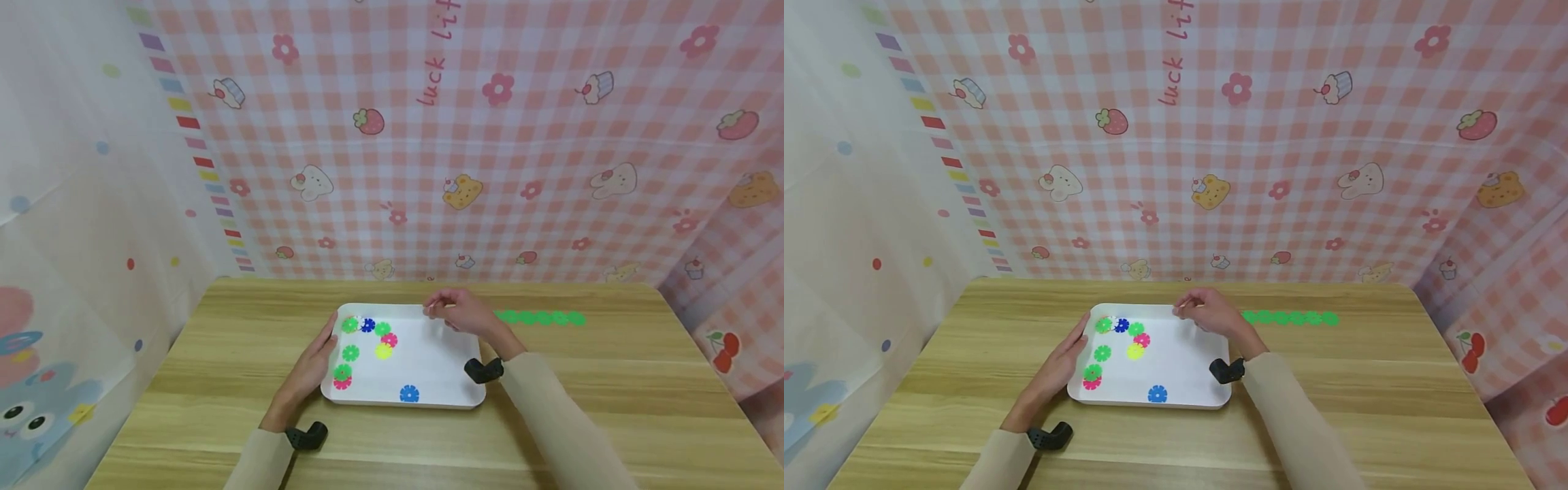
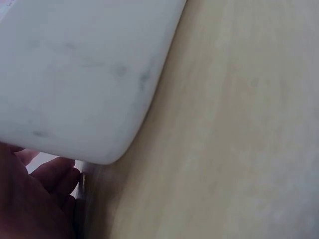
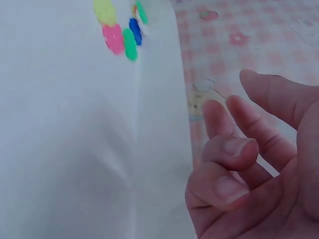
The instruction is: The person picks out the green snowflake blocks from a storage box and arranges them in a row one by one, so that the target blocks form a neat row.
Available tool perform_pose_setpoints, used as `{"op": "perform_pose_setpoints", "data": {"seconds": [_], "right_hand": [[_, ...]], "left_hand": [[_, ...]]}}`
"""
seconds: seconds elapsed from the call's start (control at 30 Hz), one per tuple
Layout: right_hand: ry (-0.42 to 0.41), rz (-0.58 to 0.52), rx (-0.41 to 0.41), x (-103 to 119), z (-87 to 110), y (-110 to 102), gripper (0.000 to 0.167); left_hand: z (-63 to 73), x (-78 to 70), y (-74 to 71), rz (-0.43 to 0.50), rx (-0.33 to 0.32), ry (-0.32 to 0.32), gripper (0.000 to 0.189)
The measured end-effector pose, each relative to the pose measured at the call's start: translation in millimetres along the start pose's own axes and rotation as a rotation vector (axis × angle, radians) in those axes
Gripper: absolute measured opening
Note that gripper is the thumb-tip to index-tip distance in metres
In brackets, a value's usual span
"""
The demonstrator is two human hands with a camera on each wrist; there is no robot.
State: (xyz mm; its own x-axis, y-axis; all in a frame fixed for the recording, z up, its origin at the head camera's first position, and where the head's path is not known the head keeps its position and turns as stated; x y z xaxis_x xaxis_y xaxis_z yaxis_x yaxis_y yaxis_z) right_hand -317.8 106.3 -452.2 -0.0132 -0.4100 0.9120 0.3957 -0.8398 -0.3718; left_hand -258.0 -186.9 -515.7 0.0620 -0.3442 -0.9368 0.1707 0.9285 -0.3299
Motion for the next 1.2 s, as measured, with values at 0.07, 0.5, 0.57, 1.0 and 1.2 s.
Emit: {"op": "perform_pose_setpoints", "data": {"seconds": [0.07,0.5,0.57,1.0,1.2], "right_hand": [[0.000,0.032,0.020,1.4,-4.7,10.7,0.020],[0.017,0.082,0.111,-5.3,-22.8,64.0,0.025],[0.025,0.103,0.090,-8.1,-26.5,69.3,0.025],[-0.008,0.161,0.008,-10.9,-40.1,88.7,0.029],[-0.003,0.172,-0.042,-12.0,-41.6,92.4,0.029]], "left_hand": [[-0.7,-0.4,0.6,-0.001,0.000,0.006,0.052],[-0.2,0.1,0.5,0.004,-0.002,-0.012,0.052],[0.1,-0.6,0.4,0.004,-0.001,-0.009,0.052],[-1.1,-0.3,2.2,0.003,-0.005,-0.007,0.053],[-0.4,-0.7,1.8,-0.003,-0.016,-0.020,0.053]]}}
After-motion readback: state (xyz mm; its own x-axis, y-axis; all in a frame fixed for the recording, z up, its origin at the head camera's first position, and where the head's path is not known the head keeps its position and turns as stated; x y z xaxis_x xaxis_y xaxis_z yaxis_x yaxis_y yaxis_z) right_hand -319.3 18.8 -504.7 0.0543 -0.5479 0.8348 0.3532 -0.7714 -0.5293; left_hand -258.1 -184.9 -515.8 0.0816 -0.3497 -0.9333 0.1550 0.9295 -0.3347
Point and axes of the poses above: each hand's wrist, its own z-axis away from the middle knuckle, its own y-axis out of the palm, x = y × z, the point moved 5 cm from there along -z, towards the middle knuckle, and after that the axes turned 1 degree about -x, right-handed, at the moved point
